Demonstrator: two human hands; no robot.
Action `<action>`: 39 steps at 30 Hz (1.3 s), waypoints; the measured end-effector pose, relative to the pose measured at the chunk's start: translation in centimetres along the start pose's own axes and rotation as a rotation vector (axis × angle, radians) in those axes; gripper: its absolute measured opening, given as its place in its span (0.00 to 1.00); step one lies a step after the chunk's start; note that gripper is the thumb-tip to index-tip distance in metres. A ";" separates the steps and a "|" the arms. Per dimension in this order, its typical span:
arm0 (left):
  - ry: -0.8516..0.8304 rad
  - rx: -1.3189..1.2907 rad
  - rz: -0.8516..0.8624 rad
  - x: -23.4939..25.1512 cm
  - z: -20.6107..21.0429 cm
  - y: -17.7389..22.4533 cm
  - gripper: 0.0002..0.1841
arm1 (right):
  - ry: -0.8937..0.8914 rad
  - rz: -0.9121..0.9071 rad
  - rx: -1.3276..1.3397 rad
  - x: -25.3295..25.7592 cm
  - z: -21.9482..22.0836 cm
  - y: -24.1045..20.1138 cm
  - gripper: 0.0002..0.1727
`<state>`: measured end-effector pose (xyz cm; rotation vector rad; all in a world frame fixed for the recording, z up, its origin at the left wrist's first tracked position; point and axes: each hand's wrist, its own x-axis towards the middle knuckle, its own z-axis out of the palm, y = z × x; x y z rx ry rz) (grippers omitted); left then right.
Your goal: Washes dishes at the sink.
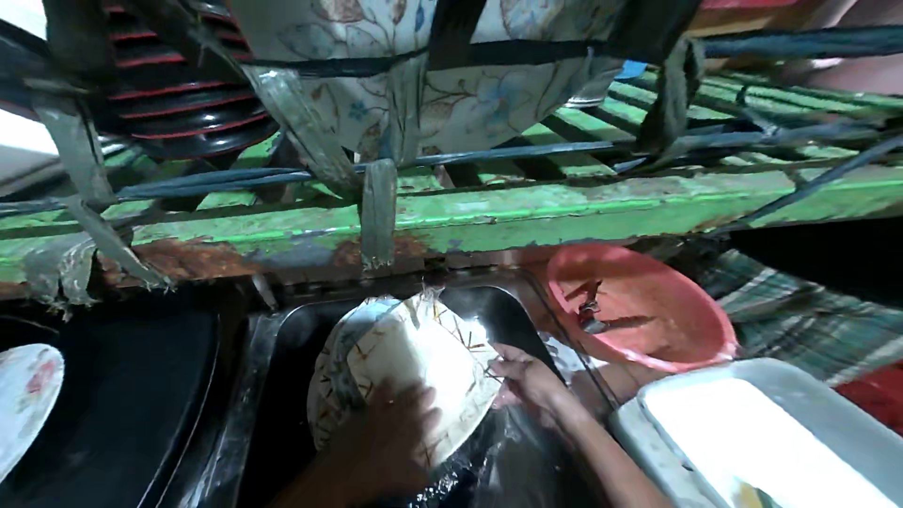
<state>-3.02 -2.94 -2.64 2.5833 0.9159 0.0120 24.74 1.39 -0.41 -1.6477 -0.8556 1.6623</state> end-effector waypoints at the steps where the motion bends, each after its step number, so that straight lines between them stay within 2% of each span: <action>1: -0.004 0.043 0.002 -1.6 -0.3 -0.9 0.36 | -0.050 0.005 0.017 0.1 -0.1 0.0 0.23; 3: 0.084 0.156 0.071 -3.9 -1.1 -1.8 0.24 | -0.174 0.003 0.047 0.2 0.4 -0.1 0.22; 5: 0.203 0.318 0.164 -5.7 -2.5 -1.3 0.19 | -0.248 0.001 0.046 0.5 1.8 -0.9 0.22; 6: 0.241 0.371 0.157 -6.4 -3.8 -0.4 0.18 | -0.250 -0.003 0.025 0.5 2.9 -1.6 0.22; 7: 0.241 0.373 0.086 -7.2 -5.7 1.2 0.17 | -0.232 -0.007 -0.008 0.4 4.1 -2.5 0.20; 8: 0.204 0.310 -0.056 -7.8 -8.0 3.2 0.16 | -0.202 -0.019 -0.029 0.4 5.5 -3.4 0.19; 9: 0.207 0.208 -0.229 -8.3 -10.0 5.1 0.15 | -0.169 -0.036 -0.020 0.7 6.8 -4.1 0.20; 10: 0.289 0.063 -0.392 -8.9 -11.6 6.3 0.14 | -0.124 -0.060 0.017 1.2 8.0 -4.9 0.22; 12: 0.635 -0.392 -0.653 -9.8 -13.7 7.1 0.15 | -0.028 -0.113 0.219 2.1 9.9 -6.3 0.19; 14: 0.961 -0.815 -0.686 -9.6 -14.4 4.9 0.14 | -0.003 -0.120 0.600 2.1 11.4 -7.7 0.14; 15: 1.045 -0.981 -0.695 -9.0 -14.4 3.6 0.15 | -0.033 -0.116 0.759 1.6 11.9 -8.3 0.13; 16: 1.074 -1.108 -0.746 -8.1 -14.0 2.6 0.15 | -0.057 -0.104 0.836 0.9 12.5 -8.9 0.14; 18: 1.083 -1.284 -0.824 -5.4 -11.2 1.1 0.16 | -0.103 -0.070 0.809 -0.4 13.5 -9.8 0.14; 20: 1.029 -1.413 -0.803 -1.8 -7.5 0.7 0.18 | -0.164 -0.060 0.684 -1.0 13.7 -10.0 0.14; 22: 1.010 -1.567 -0.746 2.4 -4.9 0.9 0.20 | -0.314 -0.095 0.607 -0.8 12.7 -9.3 0.20; 24: 1.058 -1.703 -0.703 5.6 -4.0 1.4 0.19 | -0.449 -0.143 0.499 -0.6 10.8 -8.4 0.27; 25: 1.094 -1.729 -0.676 6.4 -3.9 1.5 0.19 | -0.453 -0.162 0.445 -0.7 9.6 -8.0 0.26; 27: 1.157 -1.655 -0.661 6.1 -4.9 1.5 0.18 | -0.321 -0.167 0.383 -0.6 6.9 -7.3 0.19; 29: 1.194 -1.380 -0.629 3.5 -6.3 1.6 0.20 | -0.105 -0.166 0.294 0.0 4.6 -6.6 0.17; 31: 1.223 -1.078 -0.637 0.1 -7.6 2.5 0.24 | 0.056 -0.172 0.098 1.0 3.3 -5.6 0.17; 33: 1.285 -0.810 -0.634 -2.8 -9.0 4.6 0.21 | 0.097 -0.173 -0.173 1.8 3.1 -4.9 0.18; 35: 1.183 -0.381 -0.620 -5.9 -10.4 7.4 0.17 | 0.103 -0.204 -0.441 3.2 4.0 -4.4 0.21; 37: 1.075 0.064 -0.490 -8.8 -11.1 8.7 0.12 | 0.095 -0.245 -0.662 4.8 5.2 -4.1 0.25; 39: 1.063 0.319 -0.340 -11.1 -11.0 7.3 0.11 | 0.093 -0.266 -0.831 6.2 6.1 -3.6 0.27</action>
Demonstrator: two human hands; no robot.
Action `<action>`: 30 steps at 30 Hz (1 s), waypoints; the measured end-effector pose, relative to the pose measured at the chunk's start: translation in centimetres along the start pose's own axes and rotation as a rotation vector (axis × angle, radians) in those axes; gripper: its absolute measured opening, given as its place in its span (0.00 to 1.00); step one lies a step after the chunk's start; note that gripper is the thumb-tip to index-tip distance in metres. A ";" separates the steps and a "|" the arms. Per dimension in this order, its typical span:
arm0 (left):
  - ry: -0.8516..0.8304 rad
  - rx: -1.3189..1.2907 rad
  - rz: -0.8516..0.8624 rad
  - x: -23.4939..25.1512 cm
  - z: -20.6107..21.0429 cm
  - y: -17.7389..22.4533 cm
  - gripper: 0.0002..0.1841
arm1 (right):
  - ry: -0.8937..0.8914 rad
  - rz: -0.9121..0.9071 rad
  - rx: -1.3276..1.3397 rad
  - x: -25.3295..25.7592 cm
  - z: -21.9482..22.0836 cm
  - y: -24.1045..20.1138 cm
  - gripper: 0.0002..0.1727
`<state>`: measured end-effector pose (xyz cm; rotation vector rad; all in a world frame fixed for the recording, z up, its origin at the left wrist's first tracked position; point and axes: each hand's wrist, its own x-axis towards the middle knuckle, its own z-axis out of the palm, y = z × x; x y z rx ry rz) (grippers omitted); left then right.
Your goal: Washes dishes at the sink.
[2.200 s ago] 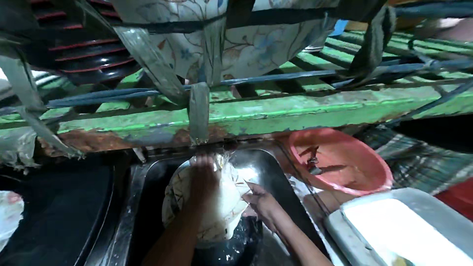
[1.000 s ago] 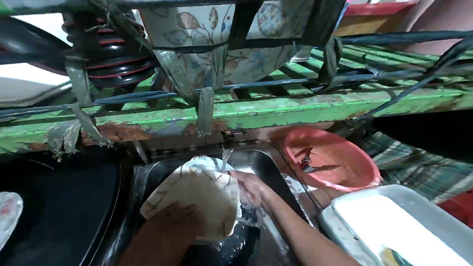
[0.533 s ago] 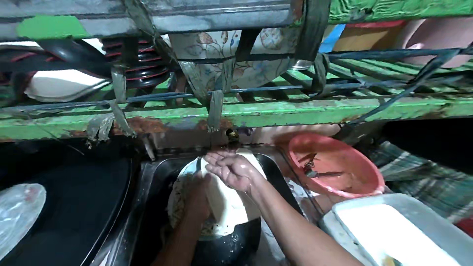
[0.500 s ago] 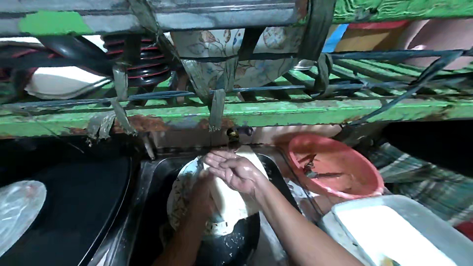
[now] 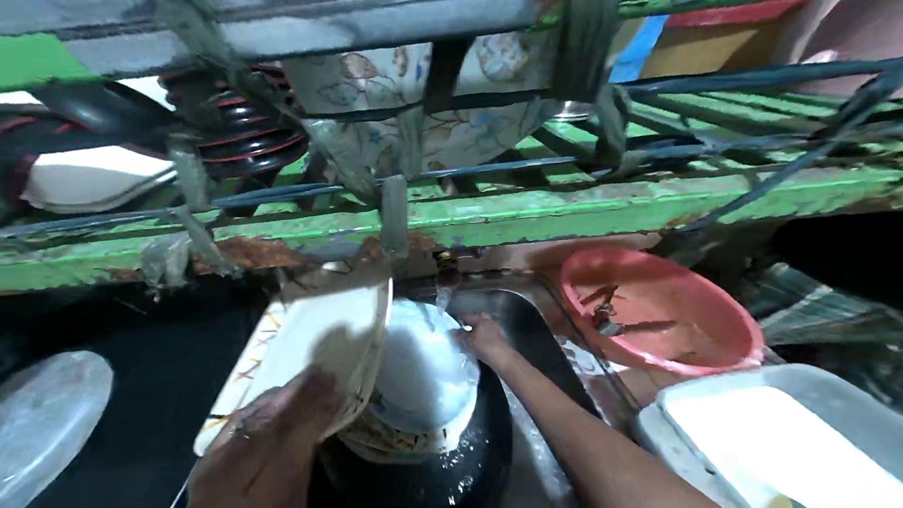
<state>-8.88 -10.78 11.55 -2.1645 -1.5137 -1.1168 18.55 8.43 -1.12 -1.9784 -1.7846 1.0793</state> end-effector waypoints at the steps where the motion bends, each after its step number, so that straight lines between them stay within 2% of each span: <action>1: 0.049 0.055 0.048 -0.2 -0.2 -1.5 0.12 | -0.002 -0.015 -0.074 0.3 0.5 0.0 0.26; 3: 0.122 0.213 0.031 -0.3 -0.6 -4.2 0.13 | -0.053 0.008 -0.180 0.5 0.7 -0.5 0.27; 4: 0.097 0.306 -0.031 -0.2 -0.9 -5.5 0.15 | -0.070 0.015 -0.187 0.6 0.6 -0.8 0.27; 6: -0.025 0.415 -0.272 0.5 -1.4 -7.5 0.17 | -0.060 -0.001 -0.118 1.4 0.9 -0.5 0.26; 8: -0.106 0.381 -0.524 1.7 -1.2 -8.5 0.20 | -0.033 0.002 -0.051 2.2 1.0 0.0 0.25; 9: -0.115 0.348 -0.559 2.2 -0.6 -8.6 0.21 | -0.042 0.024 -0.032 2.1 0.8 -0.3 0.24; 11: -0.152 0.286 -0.463 2.4 2.2 -7.2 0.23 | -0.067 0.061 0.019 1.5 0.2 -0.7 0.23; 12: -0.226 0.243 -0.384 2.0 4.4 -6.0 0.24 | -0.076 0.077 0.056 1.0 0.0 -0.7 0.22; 15: -0.730 -0.004 -0.275 0.0 12.0 -3.0 0.30 | -0.079 0.115 0.163 -0.1 -0.9 0.1 0.19; 16: -0.839 -0.033 -0.273 -0.8 14.4 -3.0 0.35 | -0.070 0.133 0.182 -0.4 -1.2 0.3 0.19; 17: -0.867 -0.013 -0.265 -1.9 16.6 -3.4 0.38 | -0.060 0.153 0.207 -0.9 -1.4 0.6 0.19; 18: -0.856 0.020 -0.255 -2.5 18.4 -3.9 0.41 | -0.043 0.170 0.242 -1.5 -1.5 0.9 0.20; 20: -0.697 0.082 -0.271 -2.4 22.1 -4.6 0.41 | -0.001 0.189 0.302 -2.4 -1.4 1.1 0.20; 23: -0.632 0.096 -0.336 -0.6 26.4 -2.0 0.37 | 0.052 0.207 0.400 -3.6 -0.8 1.4 0.19; 24: -0.636 0.027 -0.316 -0.1 27.1 -0.6 0.33 | 0.064 0.204 0.438 -3.9 -0.8 1.4 0.19; 26: -0.603 -0.123 -0.109 -0.2 28.5 0.8 0.26 | 0.077 0.205 0.482 -4.4 -0.9 1.4 0.20; 27: -0.632 -0.156 -0.026 0.2 28.4 1.0 0.27 | 0.084 0.211 0.495 -4.7 -1.0 1.4 0.21; 28: -0.670 -0.129 -0.023 0.7 28.1 0.8 0.29 | 0.091 0.213 0.504 -5.0 -1.1 1.4 0.22; 30: -0.654 -0.022 -0.157 1.5 27.5 0.0 0.34 | 0.122 0.201 0.566 -5.3 -0.9 1.2 0.22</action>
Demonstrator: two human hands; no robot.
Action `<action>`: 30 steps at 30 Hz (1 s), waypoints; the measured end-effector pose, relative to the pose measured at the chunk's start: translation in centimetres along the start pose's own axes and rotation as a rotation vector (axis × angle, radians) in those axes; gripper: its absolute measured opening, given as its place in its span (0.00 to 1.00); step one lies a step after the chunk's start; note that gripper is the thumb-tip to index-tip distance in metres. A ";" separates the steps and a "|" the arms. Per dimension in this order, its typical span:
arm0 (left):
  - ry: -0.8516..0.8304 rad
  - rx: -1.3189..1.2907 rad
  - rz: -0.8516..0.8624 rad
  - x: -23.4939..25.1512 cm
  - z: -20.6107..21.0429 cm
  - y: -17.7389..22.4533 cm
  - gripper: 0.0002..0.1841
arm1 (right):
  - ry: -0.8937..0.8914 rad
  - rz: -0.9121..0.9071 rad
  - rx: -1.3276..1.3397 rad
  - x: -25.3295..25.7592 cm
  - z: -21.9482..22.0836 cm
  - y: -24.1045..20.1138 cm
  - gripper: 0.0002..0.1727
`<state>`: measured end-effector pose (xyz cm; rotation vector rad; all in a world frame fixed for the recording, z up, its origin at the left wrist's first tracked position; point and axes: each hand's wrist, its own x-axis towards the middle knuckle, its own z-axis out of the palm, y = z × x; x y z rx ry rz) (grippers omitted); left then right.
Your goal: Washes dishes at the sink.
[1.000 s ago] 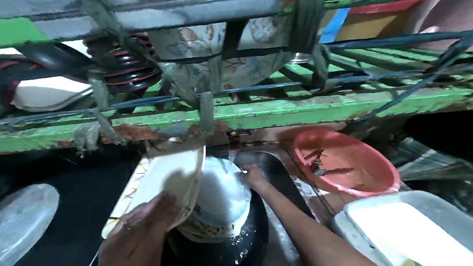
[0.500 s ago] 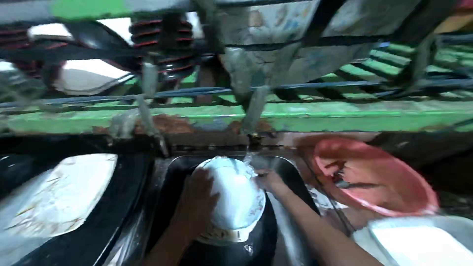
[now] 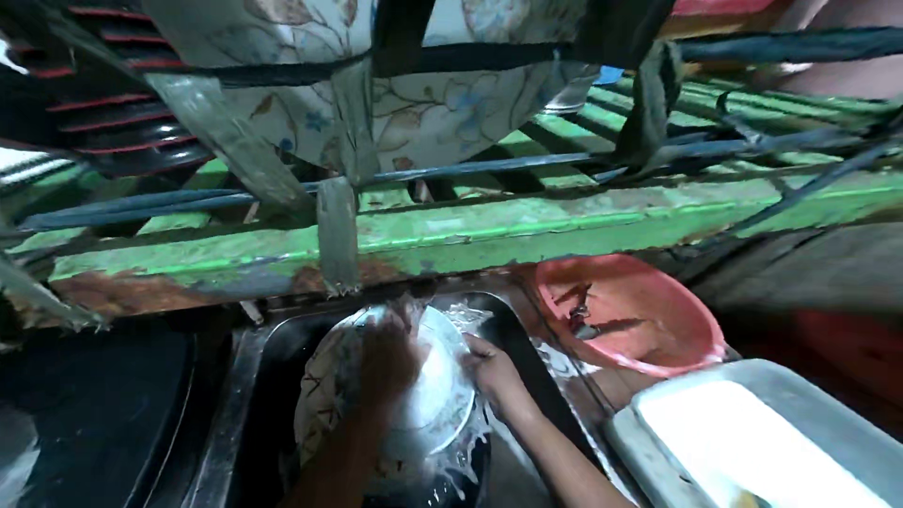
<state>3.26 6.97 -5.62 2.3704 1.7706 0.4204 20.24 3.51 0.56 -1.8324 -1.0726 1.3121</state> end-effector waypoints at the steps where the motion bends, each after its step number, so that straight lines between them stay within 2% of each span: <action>1: 0.061 0.008 -0.045 0.1 0.1 -0.3 0.35 | 0.012 -0.006 0.041 0.0 0.5 0.0 0.20; 2: 0.084 -0.025 -0.051 -0.1 0.4 -0.3 0.34 | 0.022 -0.012 0.076 0.1 1.1 0.0 0.19; 4: 0.015 -0.194 0.086 -1.6 1.0 0.8 0.30 | 0.025 -0.025 0.126 0.3 2.1 0.1 0.17; 7: -0.358 -0.320 0.221 -5.0 -2.6 3.8 0.37 | 0.035 -0.045 0.139 0.8 2.1 0.5 0.17; 8: -0.357 -0.290 0.277 -7.0 -3.2 3.8 0.38 | 0.047 -0.051 0.125 0.9 1.8 0.5 0.16; 10: -0.164 -0.210 0.359 -10.3 -3.3 2.5 0.33 | 0.041 -0.052 0.145 0.8 1.5 -0.4 0.13; 11: -0.123 -0.154 0.341 -11.2 -4.0 1.7 0.30 | 0.016 -0.052 0.186 0.3 1.7 -1.1 0.13; 13: -0.118 -0.147 0.186 -12.0 -7.5 1.1 0.27 | -0.038 -0.093 0.333 -0.7 2.6 -3.0 0.17; 14: -0.113 -0.254 0.041 -12.1 -10.0 1.2 0.24 | -0.068 -0.120 0.425 -1.0 3.2 -3.8 0.20; 16: -0.034 -0.629 -0.353 -12.0 -15.2 1.8 0.22 | -0.131 -0.104 0.643 -0.7 4.2 -5.4 0.22; 18: 0.164 -0.937 -0.586 -11.7 -17.8 1.3 0.23 | -0.115 -0.018 0.902 -0.3 5.1 -6.9 0.16; 20: 0.296 -1.222 -0.683 -11.1 -17.0 -0.4 0.20 | -0.105 0.041 1.093 -0.1 5.6 -8.5 0.14; 21: 0.295 -1.358 -0.718 -10.6 -15.8 -1.1 0.20 | -0.133 0.051 1.116 -0.3 5.7 -9.2 0.13; 23: 0.206 -1.541 -0.799 -9.3 -12.8 -1.3 0.21 | -0.290 0.117 0.990 -1.2 5.4 -10.0 0.14; 25: 0.146 -1.597 -0.844 -7.8 -9.9 -0.1 0.21 | -0.446 0.157 0.807 -1.5 4.9 -10.1 0.16; 26: 0.109 -1.604 -0.813 -7.2 -8.7 0.6 0.22 | -0.434 0.133 0.790 -1.2 4.8 -10.0 0.15; 28: 0.106 -1.578 -0.794 -5.9 -7.1 1.7 0.24 | -0.263 0.037 0.864 -0.5 4.6 -9.3 0.11; 30: 0.147 -1.619 -0.798 -4.5 -6.4 2.3 0.23 | -0.227 -0.017 0.886 -0.4 4.2 -8.6 0.15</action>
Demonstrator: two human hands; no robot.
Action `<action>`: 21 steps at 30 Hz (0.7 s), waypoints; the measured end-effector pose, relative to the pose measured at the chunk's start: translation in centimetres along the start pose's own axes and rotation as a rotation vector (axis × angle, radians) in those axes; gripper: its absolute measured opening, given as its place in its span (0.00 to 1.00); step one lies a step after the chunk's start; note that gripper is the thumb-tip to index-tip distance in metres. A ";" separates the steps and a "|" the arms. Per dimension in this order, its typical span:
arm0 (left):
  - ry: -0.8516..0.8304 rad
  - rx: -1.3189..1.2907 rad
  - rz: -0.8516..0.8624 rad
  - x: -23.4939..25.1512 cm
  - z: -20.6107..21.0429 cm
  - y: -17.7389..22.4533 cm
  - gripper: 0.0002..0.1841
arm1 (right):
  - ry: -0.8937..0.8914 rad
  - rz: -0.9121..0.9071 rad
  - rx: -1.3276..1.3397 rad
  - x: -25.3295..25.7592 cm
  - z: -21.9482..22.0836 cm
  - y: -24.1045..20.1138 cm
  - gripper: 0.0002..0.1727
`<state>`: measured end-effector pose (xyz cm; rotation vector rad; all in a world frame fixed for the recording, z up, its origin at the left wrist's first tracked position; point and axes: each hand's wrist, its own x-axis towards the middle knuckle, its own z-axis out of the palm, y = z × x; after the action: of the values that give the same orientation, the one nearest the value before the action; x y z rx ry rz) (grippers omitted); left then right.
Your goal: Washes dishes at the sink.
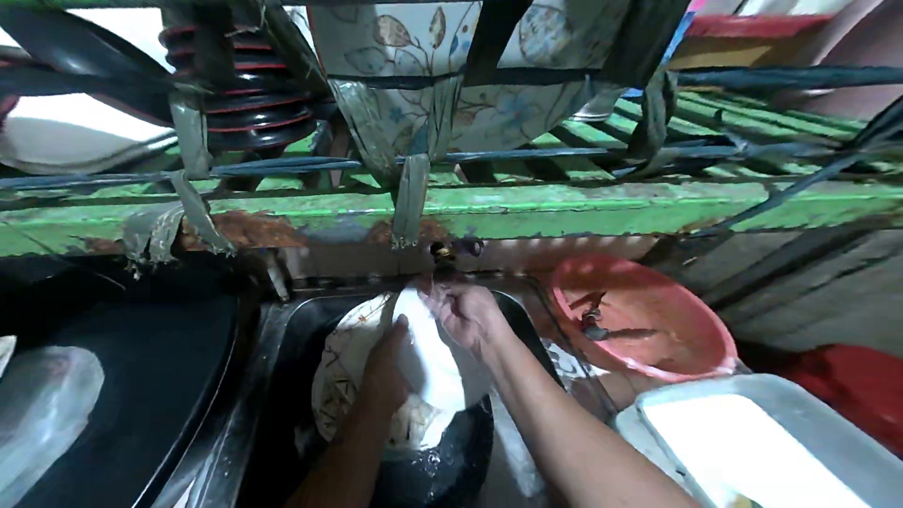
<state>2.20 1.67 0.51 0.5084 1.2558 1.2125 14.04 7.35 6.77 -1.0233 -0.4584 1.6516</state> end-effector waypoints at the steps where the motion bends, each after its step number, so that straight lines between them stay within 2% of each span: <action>1: -0.006 -0.054 0.017 0.3 0.3 0.1 0.22 | -0.075 0.040 -0.069 -0.4 -0.4 -0.1 0.14; 3: -0.050 -0.099 0.109 0.1 0.0 0.8 0.18 | -0.277 0.165 -0.145 -0.7 -1.3 -0.5 0.18; 4: -0.054 -0.092 0.171 -0.5 -0.4 1.5 0.16 | -0.318 0.177 -0.191 -0.6 -1.8 -0.8 0.19; 6: 0.039 0.053 0.234 -2.9 -1.4 3.9 0.18 | -0.198 0.105 -0.294 0.1 -3.0 -1.1 0.16; 8: 0.143 0.285 0.347 -6.1 -2.8 6.3 0.17 | -0.038 0.014 -0.537 1.8 -4.6 -0.6 0.15; 11: 0.248 0.793 0.666 -11.2 -5.1 8.8 0.15 | 0.008 -0.001 -1.160 3.5 -6.1 1.0 0.18; 13: 0.245 1.173 0.991 -13.3 -7.2 9.6 0.16 | -0.061 0.017 -1.534 4.6 -6.6 2.5 0.25; 15: 0.331 1.346 1.271 -12.8 -10.0 10.0 0.16 | -0.096 0.043 -1.647 5.3 -7.1 4.2 0.27; 16: 0.405 1.381 1.344 -12.2 -11.4 10.5 0.16 | -0.096 0.053 -1.649 5.4 -7.2 4.5 0.27; 18: 0.563 1.447 1.300 -11.1 -14.0 11.8 0.15 | -0.096 0.023 -1.623 6.1 -8.2 4.8 0.26; 19: 0.632 1.475 1.173 -10.7 -14.9 12.5 0.16 | -0.094 0.014 -1.621 6.3 -8.7 4.7 0.25; 21: 0.724 1.446 0.787 -9.7 -15.5 14.2 0.17 | -0.093 0.006 -1.678 6.3 -9.7 4.3 0.26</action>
<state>-16.13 -6.61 11.98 1.8415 2.6641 0.8934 19.09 9.79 -4.28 -2.0410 -2.0547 1.0461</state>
